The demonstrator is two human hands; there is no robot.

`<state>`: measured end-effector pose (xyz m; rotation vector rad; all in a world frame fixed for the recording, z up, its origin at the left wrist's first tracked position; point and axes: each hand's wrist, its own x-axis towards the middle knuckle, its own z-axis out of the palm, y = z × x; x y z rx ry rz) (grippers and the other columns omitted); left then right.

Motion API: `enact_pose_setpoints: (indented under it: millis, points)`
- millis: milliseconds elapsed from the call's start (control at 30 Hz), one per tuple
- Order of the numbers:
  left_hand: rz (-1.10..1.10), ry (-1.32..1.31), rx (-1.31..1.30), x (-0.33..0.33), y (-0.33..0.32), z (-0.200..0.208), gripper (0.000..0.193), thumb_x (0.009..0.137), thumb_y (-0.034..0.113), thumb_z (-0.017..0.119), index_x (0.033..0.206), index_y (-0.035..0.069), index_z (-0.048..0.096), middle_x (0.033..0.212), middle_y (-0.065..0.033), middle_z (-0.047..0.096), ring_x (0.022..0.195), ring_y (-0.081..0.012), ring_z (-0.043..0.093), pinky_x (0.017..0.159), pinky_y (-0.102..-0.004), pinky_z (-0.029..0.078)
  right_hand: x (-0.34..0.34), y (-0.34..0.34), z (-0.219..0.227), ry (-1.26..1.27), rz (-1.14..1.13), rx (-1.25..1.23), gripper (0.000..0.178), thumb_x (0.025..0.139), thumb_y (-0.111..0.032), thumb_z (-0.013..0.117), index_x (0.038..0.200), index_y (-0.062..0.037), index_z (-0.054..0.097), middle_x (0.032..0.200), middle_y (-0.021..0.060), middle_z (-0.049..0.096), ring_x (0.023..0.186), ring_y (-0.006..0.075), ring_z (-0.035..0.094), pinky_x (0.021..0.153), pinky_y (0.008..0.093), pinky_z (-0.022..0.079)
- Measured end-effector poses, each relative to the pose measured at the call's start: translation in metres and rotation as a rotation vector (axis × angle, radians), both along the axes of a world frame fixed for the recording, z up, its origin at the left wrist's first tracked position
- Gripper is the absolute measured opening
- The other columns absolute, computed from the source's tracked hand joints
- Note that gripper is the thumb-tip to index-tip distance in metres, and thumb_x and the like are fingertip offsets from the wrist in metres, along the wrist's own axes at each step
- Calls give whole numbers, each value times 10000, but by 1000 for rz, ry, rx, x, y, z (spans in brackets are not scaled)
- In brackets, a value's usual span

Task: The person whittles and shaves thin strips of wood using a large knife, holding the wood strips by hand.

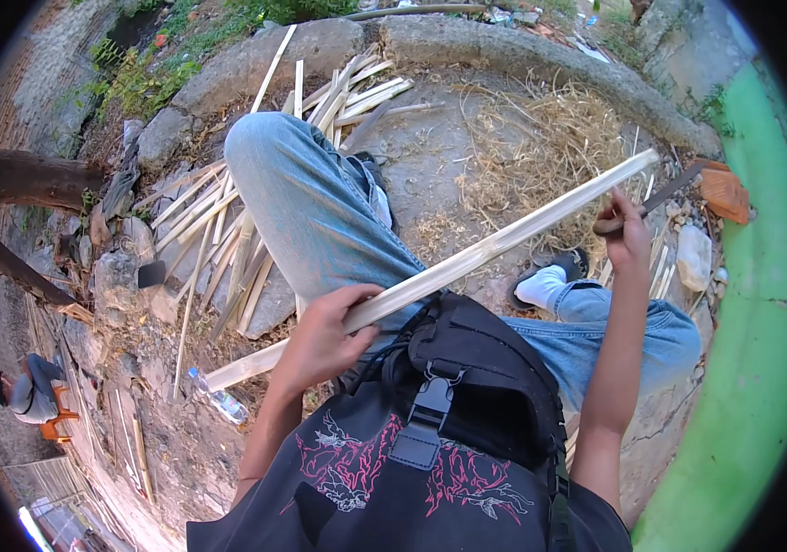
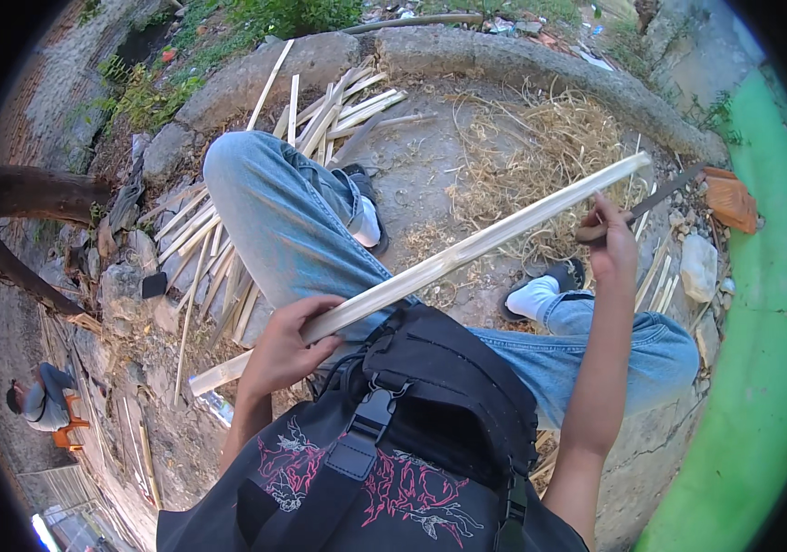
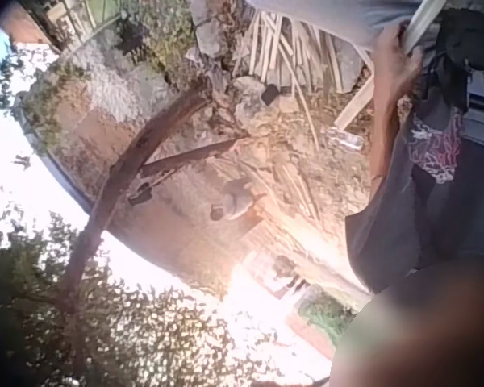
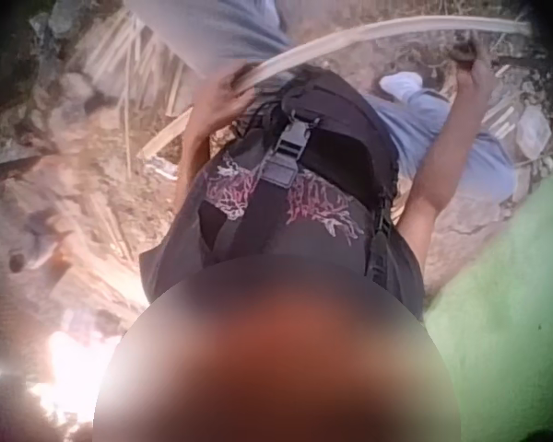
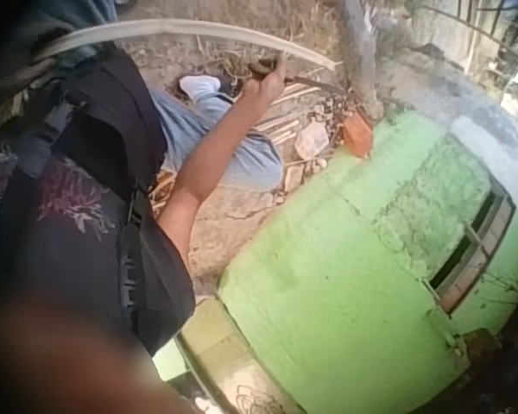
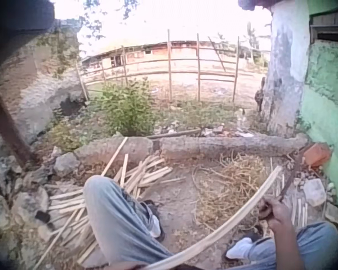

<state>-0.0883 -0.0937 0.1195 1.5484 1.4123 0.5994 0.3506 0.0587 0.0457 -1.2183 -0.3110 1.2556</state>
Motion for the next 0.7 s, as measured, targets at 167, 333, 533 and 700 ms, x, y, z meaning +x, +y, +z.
enact_pose_setpoints:
  millis: [167, 333, 533, 700]
  points:
    - [-23, -40, 187, 41, 31, -2, 408, 786, 33, 665, 1178, -20, 564, 1004, -171, 646, 922, -248, 636, 820, -321, 477, -38, -9, 19, -496, 49, -18, 267, 837, -298, 733, 881, -58, 625, 786, 32, 640, 554, 85, 531, 513, 214, 412]
    - [-24, 74, 399, 64, 50, -3, 430, 793, 29, 629, 1213, -6, 540, 1058, -196, 612, 937, -347, 617, 804, -368, 486, -68, -15, 27, -493, 169, 107, 353, 876, -376, 672, 893, -24, 656, 949, 108, 708, 609, 88, 614, 567, 220, 460]
    - [-113, 214, 538, 70, 55, -14, 413, 806, 24, 582, 1217, 16, 536, 965, -161, 588, 873, -336, 608, 748, -408, 484, -78, -12, 5, -434, 146, 185, 215, 806, -133, 743, 951, -18, 633, 795, 61, 664, 678, 173, 664, 621, 276, 509]
    - [-127, 477, 729, 73, 62, -11, 414, 752, 25, 590, 1164, -17, 575, 934, -100, 589, 920, -241, 546, 779, -340, 420, -64, -9, -2, -173, 54, 146, 263, 792, -43, 738, 792, -137, 493, 771, 29, 630, 700, 168, 664, 625, 279, 512]
